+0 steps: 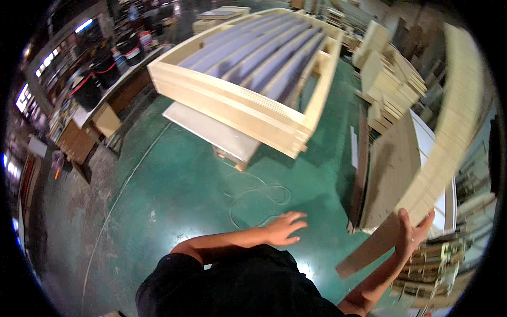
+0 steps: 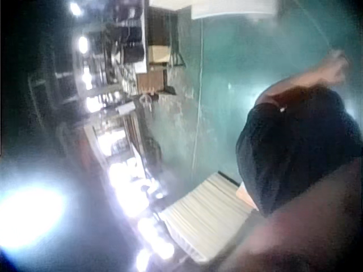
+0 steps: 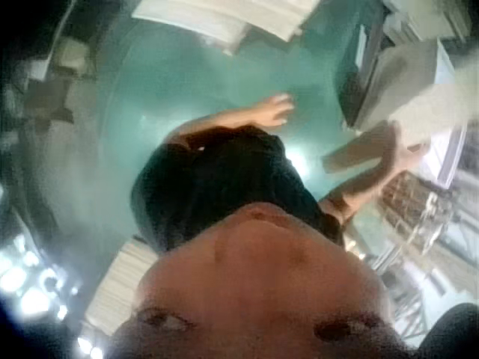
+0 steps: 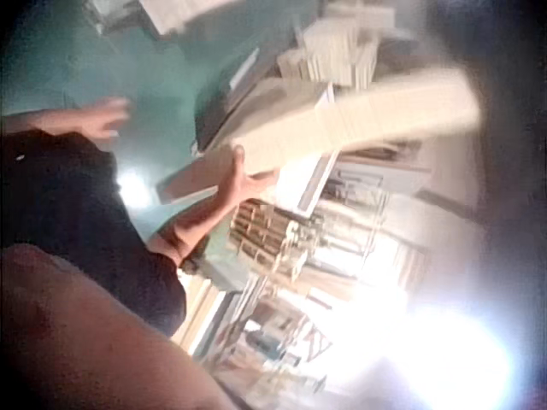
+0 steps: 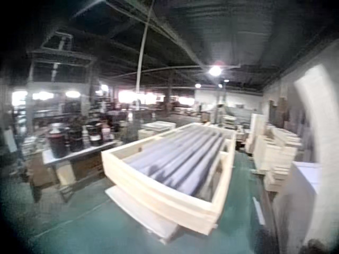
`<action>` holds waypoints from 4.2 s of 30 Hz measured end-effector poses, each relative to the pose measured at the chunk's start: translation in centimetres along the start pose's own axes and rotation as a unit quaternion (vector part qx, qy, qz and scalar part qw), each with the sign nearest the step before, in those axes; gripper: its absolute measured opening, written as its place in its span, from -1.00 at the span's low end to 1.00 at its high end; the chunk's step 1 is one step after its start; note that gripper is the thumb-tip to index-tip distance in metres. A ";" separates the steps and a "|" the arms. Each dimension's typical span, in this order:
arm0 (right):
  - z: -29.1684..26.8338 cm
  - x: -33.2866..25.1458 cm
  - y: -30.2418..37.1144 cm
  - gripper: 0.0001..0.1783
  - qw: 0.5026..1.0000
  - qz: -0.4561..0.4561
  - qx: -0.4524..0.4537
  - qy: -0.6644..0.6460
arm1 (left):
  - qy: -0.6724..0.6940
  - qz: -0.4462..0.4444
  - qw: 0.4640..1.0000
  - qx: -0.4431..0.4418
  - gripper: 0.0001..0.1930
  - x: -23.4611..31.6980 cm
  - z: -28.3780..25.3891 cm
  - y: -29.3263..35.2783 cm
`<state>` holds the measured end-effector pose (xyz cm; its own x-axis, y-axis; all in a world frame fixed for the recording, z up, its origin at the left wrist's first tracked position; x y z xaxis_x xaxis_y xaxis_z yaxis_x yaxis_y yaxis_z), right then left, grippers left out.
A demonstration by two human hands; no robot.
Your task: The person uses a pneumatic nail gun to fasten wooden trim pieces to a large wooden frame with purple interior panels. They repeatedly position trim strips along the frame edges and fire nails to secure them, occasionally walking around the workbench to access different sides.
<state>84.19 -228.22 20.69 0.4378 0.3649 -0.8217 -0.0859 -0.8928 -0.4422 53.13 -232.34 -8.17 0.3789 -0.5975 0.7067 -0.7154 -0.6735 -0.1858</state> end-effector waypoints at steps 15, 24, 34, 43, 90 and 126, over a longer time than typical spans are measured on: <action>42.9 -8.6 -19.3 -0.19 0.803 -0.120 -0.420 0.405 | -0.500 -0.093 0.854 0.112 -0.34 -0.5 -48.2 1.7; 66.9 -11.5 -21.5 -0.16 0.684 -0.198 -0.585 0.387 | -0.270 -0.281 0.910 -0.143 -0.36 -24.1 -59.6 8.5; 85.7 -16.5 -20.4 -0.14 0.693 -0.074 -0.611 0.375 | -0.302 -0.263 0.906 -0.137 -0.37 -34.6 -70.9 19.6; 88.8 -17.2 -18.8 -0.15 0.726 -0.107 -0.571 0.368 | -0.313 -0.187 0.929 -0.065 -0.58 -37.0 -71.0 22.9; 72.1 -10.7 -15.4 -0.18 0.855 -0.078 -0.272 0.435 | -0.374 -0.230 0.893 -0.098 -0.13 -35.4 -69.3 25.9; 12.7 25.8 20.7 -0.41 0.895 0.432 0.052 0.096 | 0.152 0.176 0.939 -0.255 -0.69 -6.4 -4.2 -23.0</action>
<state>82.30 -233.88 -14.23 0.3132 -0.5103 -0.8009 -0.5453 -0.7871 0.2883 64.67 -211.14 -5.55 -0.0641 -0.5395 0.8396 -0.9820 -0.1156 -0.1492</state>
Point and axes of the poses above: each hand's wrist, its own y-axis away from the middle knuckle, its own z-axis out of the palm, x = y × z, the point moved 10 cm from there along -y, towards the middle knuckle, and after that the axes turned 15 degrees about -x, right-handed, at the moved point
